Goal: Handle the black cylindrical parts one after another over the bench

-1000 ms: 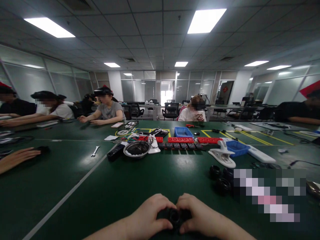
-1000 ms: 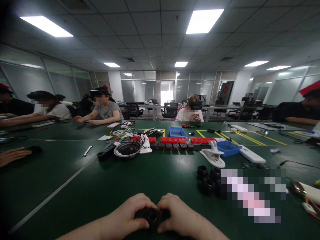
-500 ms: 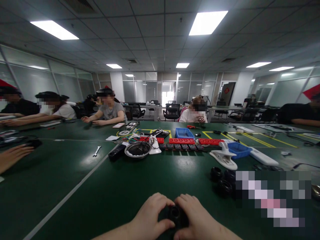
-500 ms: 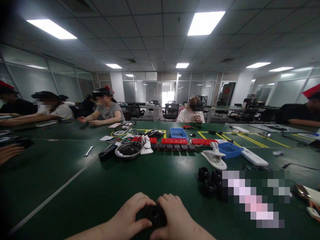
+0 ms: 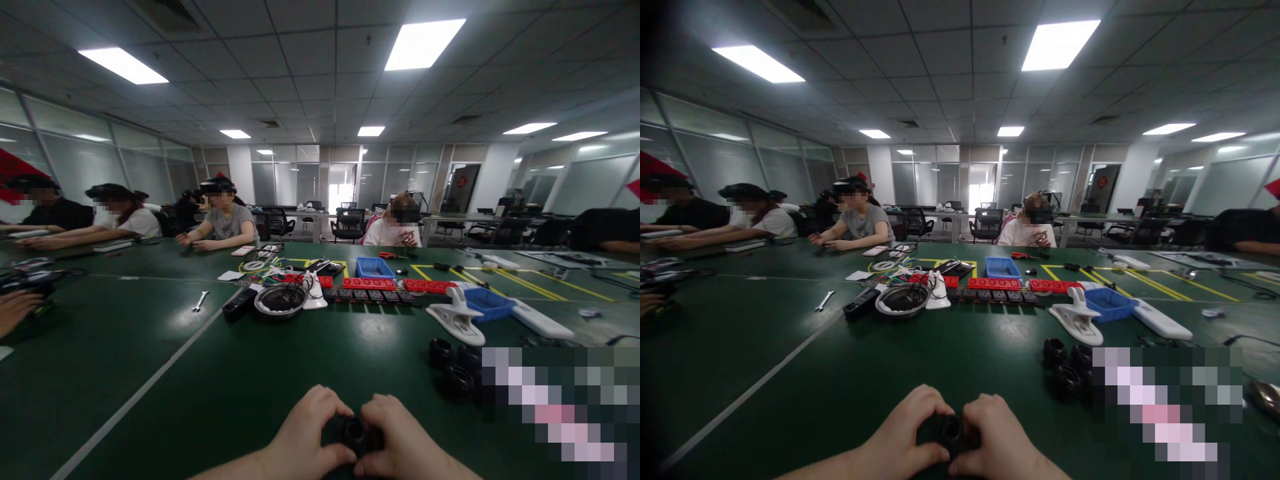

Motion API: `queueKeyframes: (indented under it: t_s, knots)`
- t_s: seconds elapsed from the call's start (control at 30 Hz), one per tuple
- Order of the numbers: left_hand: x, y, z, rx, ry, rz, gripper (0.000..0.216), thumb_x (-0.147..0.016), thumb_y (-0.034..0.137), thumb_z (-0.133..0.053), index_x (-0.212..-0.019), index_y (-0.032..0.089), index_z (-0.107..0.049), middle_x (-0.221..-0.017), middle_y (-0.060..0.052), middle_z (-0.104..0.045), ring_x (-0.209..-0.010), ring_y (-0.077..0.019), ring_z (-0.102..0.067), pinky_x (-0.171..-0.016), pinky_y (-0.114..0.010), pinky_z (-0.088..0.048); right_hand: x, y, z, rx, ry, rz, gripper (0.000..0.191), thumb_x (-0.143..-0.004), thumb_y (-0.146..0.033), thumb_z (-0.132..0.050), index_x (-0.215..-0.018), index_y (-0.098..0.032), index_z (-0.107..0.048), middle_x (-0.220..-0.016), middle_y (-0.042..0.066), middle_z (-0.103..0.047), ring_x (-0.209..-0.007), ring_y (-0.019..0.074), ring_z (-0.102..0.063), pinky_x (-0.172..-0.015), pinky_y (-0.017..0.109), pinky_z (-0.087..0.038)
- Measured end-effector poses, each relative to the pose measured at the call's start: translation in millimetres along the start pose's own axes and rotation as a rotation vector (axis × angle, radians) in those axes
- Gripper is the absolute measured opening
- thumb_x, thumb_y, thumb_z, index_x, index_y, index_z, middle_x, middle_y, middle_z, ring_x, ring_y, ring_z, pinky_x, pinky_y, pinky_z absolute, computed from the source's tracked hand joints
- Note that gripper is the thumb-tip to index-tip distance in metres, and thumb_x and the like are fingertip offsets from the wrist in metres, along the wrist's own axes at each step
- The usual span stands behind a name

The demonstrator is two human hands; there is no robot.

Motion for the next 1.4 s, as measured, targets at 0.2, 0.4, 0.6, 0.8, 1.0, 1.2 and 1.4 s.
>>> queueKeyframes:
  t_s: [0.2,0.4,0.6,0.8,1.0,1.2,1.4]
  knots:
    - [1,-1,2,0.014,0.030,0.051,0.030,-0.065,0.013,-0.073,-0.090,0.019,-0.058,-0.092,-0.001,-0.055,-0.089,-0.0196,-0.049,-0.078,-0.028,-0.039,5,-3,9,0.064,0.049,-0.041,0.052,-0.044,-0.053,-0.079,-0.078,-0.018,-0.062,-0.080,0.003,-0.061,-0.078,0.0240,-0.052,-0.071,0.034,-0.033]
    - [1,8,1,0.105,-0.145,-0.134,0.043,-0.064,0.017,-0.078,-0.103,0.025,-0.060,-0.101,0.000,-0.052,-0.096,-0.0190,-0.048,-0.084,-0.027,-0.038,12,-5,6,-0.178,-0.184,0.127,0.041,-0.055,-0.025,-0.079,-0.093,-0.023,-0.063,-0.096,0.000,-0.055,-0.093,0.0216,-0.049,-0.080,0.030,-0.035]
    - [0,7,-2,0.127,-0.182,-0.146,0.046,-0.063,0.022,-0.079,-0.103,0.032,-0.060,-0.101,0.001,-0.047,-0.097,-0.0195,-0.047,-0.085,-0.029,-0.038,7,-10,3,-0.171,-0.153,0.228,0.024,-0.059,-0.025,-0.078,-0.077,-0.021,-0.064,-0.081,-0.003,-0.056,-0.084,0.0183,-0.050,-0.075,0.029,-0.034]
    - [1,5,-4,0.111,-0.123,-0.110,0.045,-0.059,0.018,-0.081,-0.098,0.027,-0.061,-0.097,0.001,-0.048,-0.092,-0.0187,-0.048,-0.080,-0.027,-0.040,7,-10,-1,-0.062,-0.031,0.122,0.029,-0.055,-0.035,-0.078,-0.068,-0.017,-0.058,-0.074,-0.001,-0.057,-0.072,0.0176,-0.051,-0.066,0.027,-0.033]
    - [1,-2,-6,0.009,0.015,-0.028,0.041,-0.053,0.018,-0.084,-0.084,0.016,-0.058,-0.086,0.000,-0.053,-0.082,-0.0190,-0.050,-0.072,-0.027,-0.040,5,-11,-4,0.151,0.083,0.041,0.046,-0.047,-0.054,-0.077,-0.067,-0.017,-0.059,-0.072,0.003,-0.062,-0.071,0.0234,-0.052,-0.069,0.034,-0.032]
    - [-2,-4,-1,0.063,0.056,-0.055,0.072,-0.039,0.030,-0.089,-0.101,0.019,-0.054,-0.101,-0.003,-0.052,-0.093,-0.0231,-0.049,-0.082,-0.033,-0.040,13,3,12,-0.097,-0.065,0.001,0.042,-0.049,-0.042,-0.078,-0.079,-0.017,-0.062,-0.080,0.003,-0.062,-0.074,0.0222,-0.054,-0.063,0.029,-0.036]
    - [1,5,-1,0.119,0.001,-0.124,0.047,-0.056,0.026,-0.083,-0.097,0.022,-0.060,-0.093,-0.001,-0.055,-0.086,-0.0182,-0.052,-0.077,-0.027,-0.042,12,-3,14,-0.322,-0.194,0.100,0.046,-0.058,-0.034,-0.075,-0.099,-0.020,-0.063,-0.091,0.002,-0.058,-0.085,0.0221,-0.052,-0.071,0.030,-0.038]
Point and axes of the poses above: each hand's wrist, its own x-axis away from the middle knuckle, its own z-axis out of the back of the hand, y = z × x, the point moved 8 cm from there along -x, towards the middle knuckle
